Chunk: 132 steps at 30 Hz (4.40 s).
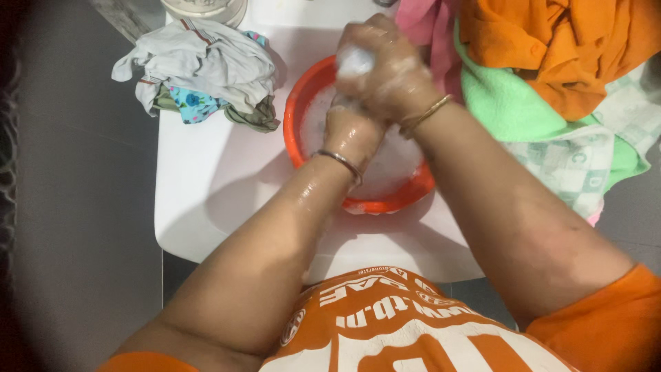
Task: The person washes several pieces of clothing by hand in a basin of soapy water at a sink, scrubbing them with a bar of soap, rinsing them under running water, and wringing them out.
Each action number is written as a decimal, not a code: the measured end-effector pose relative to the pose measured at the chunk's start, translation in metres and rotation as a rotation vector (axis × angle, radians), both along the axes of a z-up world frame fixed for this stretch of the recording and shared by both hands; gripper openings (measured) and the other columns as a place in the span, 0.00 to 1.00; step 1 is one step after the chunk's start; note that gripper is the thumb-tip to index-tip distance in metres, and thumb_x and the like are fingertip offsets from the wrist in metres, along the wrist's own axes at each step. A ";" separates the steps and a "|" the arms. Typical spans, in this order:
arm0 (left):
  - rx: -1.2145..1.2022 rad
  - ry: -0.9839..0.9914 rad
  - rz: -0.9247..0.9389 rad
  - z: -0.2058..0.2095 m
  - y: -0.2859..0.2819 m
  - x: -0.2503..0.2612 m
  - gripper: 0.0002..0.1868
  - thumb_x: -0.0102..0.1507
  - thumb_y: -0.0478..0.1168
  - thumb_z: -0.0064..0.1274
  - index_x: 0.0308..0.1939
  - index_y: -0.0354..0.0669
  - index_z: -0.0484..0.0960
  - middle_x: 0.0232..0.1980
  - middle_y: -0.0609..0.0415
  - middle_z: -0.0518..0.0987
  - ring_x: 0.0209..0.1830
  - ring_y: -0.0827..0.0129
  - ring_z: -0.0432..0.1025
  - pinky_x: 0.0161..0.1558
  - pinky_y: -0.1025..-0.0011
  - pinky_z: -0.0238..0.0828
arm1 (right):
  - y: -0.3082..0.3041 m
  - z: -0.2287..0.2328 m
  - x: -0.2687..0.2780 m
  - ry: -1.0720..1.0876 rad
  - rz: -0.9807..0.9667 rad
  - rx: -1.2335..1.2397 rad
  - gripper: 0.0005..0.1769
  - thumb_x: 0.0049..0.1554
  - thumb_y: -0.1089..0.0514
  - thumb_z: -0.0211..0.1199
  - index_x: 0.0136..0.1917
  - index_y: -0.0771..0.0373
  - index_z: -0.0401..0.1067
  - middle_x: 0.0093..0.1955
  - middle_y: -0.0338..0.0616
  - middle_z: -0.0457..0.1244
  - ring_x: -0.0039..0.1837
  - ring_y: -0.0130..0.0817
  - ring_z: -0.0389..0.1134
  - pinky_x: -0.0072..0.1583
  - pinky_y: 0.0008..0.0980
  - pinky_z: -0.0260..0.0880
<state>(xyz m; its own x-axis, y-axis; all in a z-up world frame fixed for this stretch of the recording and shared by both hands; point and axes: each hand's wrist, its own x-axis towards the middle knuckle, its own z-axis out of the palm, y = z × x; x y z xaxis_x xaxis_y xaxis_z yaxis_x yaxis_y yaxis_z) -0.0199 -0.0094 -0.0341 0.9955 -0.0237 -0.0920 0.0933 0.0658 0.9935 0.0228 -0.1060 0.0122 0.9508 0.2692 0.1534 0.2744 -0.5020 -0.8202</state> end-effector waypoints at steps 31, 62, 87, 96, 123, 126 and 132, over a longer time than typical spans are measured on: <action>-1.807 0.651 -0.531 0.063 -0.003 -0.008 0.11 0.67 0.46 0.52 0.37 0.46 0.69 0.30 0.66 0.64 0.21 0.80 0.57 0.27 0.77 0.51 | -0.011 0.034 -0.020 0.888 -0.163 1.442 0.21 0.54 0.51 0.65 0.56 0.65 0.67 0.46 0.47 0.67 0.44 0.33 0.69 0.44 0.27 0.71; 0.972 -0.057 -0.273 0.031 0.035 -0.015 0.34 0.53 0.50 0.64 0.57 0.41 0.67 0.42 0.40 0.82 0.44 0.44 0.78 0.45 0.49 0.73 | -0.006 0.013 -0.027 0.669 -0.577 1.106 0.13 0.51 0.65 0.69 0.48 0.59 0.70 0.40 0.44 0.65 0.39 0.39 0.69 0.43 0.41 0.77; 0.361 -0.002 0.131 0.065 0.012 -0.030 0.17 0.56 0.49 0.61 0.36 0.38 0.86 0.32 0.54 0.84 0.33 0.69 0.79 0.38 0.68 0.76 | -0.061 0.008 -0.062 0.453 -0.282 0.912 0.41 0.58 0.65 0.71 0.75 0.51 0.50 0.63 0.42 0.64 0.59 0.28 0.67 0.59 0.31 0.70; -0.221 0.142 0.206 0.049 0.015 -0.022 0.17 0.58 0.47 0.56 0.28 0.33 0.81 0.29 0.55 0.76 0.30 0.70 0.68 0.35 0.69 0.67 | -0.051 0.040 -0.080 0.409 0.134 0.590 0.57 0.52 0.69 0.65 0.85 0.48 0.38 0.69 0.39 0.59 0.66 0.27 0.65 0.66 0.30 0.70; -0.370 0.025 0.642 0.092 0.228 0.018 0.08 0.57 0.44 0.52 0.30 0.44 0.75 0.30 0.57 0.67 0.27 0.68 0.58 0.28 0.67 0.55 | 0.028 0.101 -0.027 0.585 0.197 1.211 0.22 0.72 0.42 0.53 0.68 0.60 0.63 0.57 0.43 0.64 0.61 0.43 0.68 0.65 0.56 0.71; -0.237 -0.339 0.539 0.095 0.255 0.013 0.07 0.65 0.40 0.54 0.38 0.43 0.73 0.37 0.60 0.69 0.38 0.76 0.62 0.42 0.73 0.63 | 0.058 0.103 -0.024 0.444 0.175 1.080 0.19 0.67 0.50 0.55 0.69 0.53 0.61 0.62 0.41 0.65 0.63 0.41 0.70 0.65 0.58 0.75; 0.797 -0.415 0.335 0.106 0.261 0.010 0.24 0.58 0.42 0.60 0.56 0.47 0.71 0.52 0.58 0.80 0.57 0.67 0.74 0.63 0.62 0.61 | 0.118 0.053 0.014 -0.162 0.311 0.150 0.30 0.69 0.62 0.58 0.81 0.53 0.55 0.68 0.49 0.63 0.67 0.47 0.66 0.75 0.53 0.70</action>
<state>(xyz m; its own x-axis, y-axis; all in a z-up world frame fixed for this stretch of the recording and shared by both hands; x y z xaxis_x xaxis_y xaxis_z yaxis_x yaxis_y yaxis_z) -0.0095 0.2521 0.0717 0.8960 0.1852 0.4036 -0.1771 -0.6845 0.7072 0.0370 0.0119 0.0652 0.7877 0.5042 0.3541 0.5265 -0.2524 -0.8118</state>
